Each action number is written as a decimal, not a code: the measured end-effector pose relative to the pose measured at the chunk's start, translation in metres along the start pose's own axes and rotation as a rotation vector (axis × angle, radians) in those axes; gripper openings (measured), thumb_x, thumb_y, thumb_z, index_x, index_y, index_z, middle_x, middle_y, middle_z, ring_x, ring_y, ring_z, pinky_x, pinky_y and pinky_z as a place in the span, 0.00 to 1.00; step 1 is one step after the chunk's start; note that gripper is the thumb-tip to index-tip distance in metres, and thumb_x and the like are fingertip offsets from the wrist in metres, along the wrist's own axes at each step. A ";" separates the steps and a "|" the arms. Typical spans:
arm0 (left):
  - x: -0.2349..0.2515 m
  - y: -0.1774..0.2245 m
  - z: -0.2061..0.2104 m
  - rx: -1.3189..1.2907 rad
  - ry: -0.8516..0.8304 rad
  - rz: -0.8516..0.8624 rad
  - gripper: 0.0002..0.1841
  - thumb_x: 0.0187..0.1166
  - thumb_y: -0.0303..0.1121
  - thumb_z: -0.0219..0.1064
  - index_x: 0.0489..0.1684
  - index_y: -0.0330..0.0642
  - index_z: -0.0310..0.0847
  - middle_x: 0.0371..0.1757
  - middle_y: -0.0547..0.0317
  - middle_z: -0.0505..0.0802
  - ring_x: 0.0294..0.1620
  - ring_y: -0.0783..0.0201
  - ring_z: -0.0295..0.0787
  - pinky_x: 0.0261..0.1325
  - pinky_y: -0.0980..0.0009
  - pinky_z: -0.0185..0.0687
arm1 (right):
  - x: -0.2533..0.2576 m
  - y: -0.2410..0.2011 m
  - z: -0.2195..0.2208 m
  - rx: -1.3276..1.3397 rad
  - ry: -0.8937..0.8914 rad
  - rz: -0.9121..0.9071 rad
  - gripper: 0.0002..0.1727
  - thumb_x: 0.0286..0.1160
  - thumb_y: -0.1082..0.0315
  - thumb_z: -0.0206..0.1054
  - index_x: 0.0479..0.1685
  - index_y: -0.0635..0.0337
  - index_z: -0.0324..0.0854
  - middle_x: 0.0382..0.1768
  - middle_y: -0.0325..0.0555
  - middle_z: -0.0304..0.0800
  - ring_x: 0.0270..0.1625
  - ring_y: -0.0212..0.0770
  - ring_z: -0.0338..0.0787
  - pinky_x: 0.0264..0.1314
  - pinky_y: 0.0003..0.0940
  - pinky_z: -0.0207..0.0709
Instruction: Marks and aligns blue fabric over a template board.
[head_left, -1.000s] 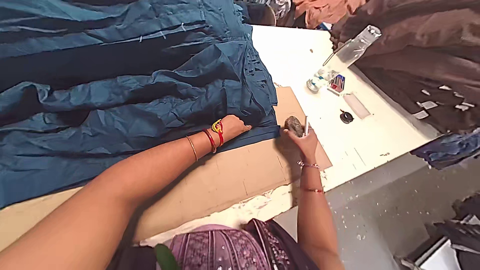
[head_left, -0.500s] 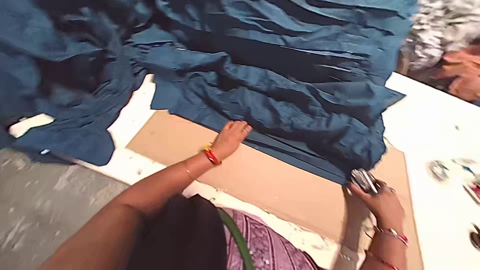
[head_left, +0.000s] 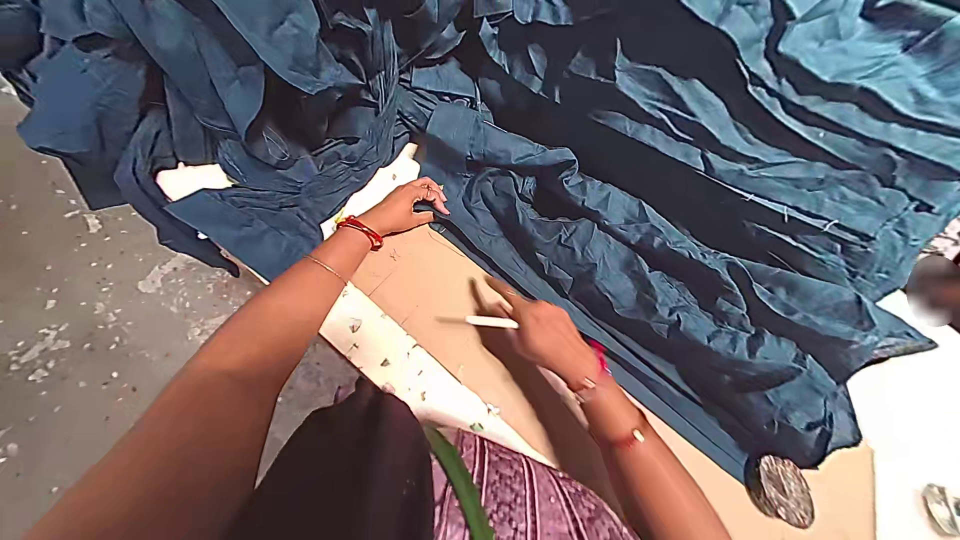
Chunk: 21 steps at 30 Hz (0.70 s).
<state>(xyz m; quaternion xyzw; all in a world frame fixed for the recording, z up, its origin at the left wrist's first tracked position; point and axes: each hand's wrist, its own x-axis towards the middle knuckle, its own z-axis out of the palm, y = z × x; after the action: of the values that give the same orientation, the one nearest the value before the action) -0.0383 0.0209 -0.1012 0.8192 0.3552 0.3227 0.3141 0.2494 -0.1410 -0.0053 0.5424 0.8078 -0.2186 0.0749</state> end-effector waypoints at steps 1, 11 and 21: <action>0.000 0.000 0.000 -0.002 -0.003 0.006 0.09 0.70 0.16 0.66 0.42 0.27 0.91 0.62 0.35 0.89 0.72 0.43 0.81 0.80 0.53 0.70 | 0.028 -0.016 -0.001 -0.044 -0.043 -0.049 0.32 0.90 0.56 0.49 0.94 0.41 0.57 0.43 0.60 0.93 0.48 0.65 0.92 0.49 0.64 0.78; 0.001 0.005 0.009 0.028 0.080 -0.139 0.14 0.79 0.35 0.70 0.36 0.29 0.92 0.66 0.38 0.89 0.85 0.40 0.70 0.89 0.39 0.47 | 0.111 -0.053 -0.013 -0.040 -0.285 0.056 0.39 0.92 0.54 0.49 0.98 0.36 0.33 0.54 0.66 0.88 0.54 0.63 0.90 0.58 0.59 0.78; 0.005 0.038 0.045 0.464 0.118 -0.418 0.22 0.87 0.43 0.60 0.60 0.29 0.80 0.80 0.31 0.75 0.88 0.34 0.62 0.88 0.29 0.37 | 0.091 0.032 -0.013 1.038 -0.236 -0.341 0.31 0.89 0.55 0.28 0.63 0.61 0.78 0.26 0.32 0.85 0.27 0.22 0.80 0.35 0.20 0.76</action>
<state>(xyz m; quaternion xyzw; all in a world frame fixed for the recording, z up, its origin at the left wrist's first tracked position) 0.0129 -0.0083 -0.0984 0.7582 0.5974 0.2085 0.1573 0.2441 -0.0484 -0.0346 0.3417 0.6567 -0.6557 -0.1485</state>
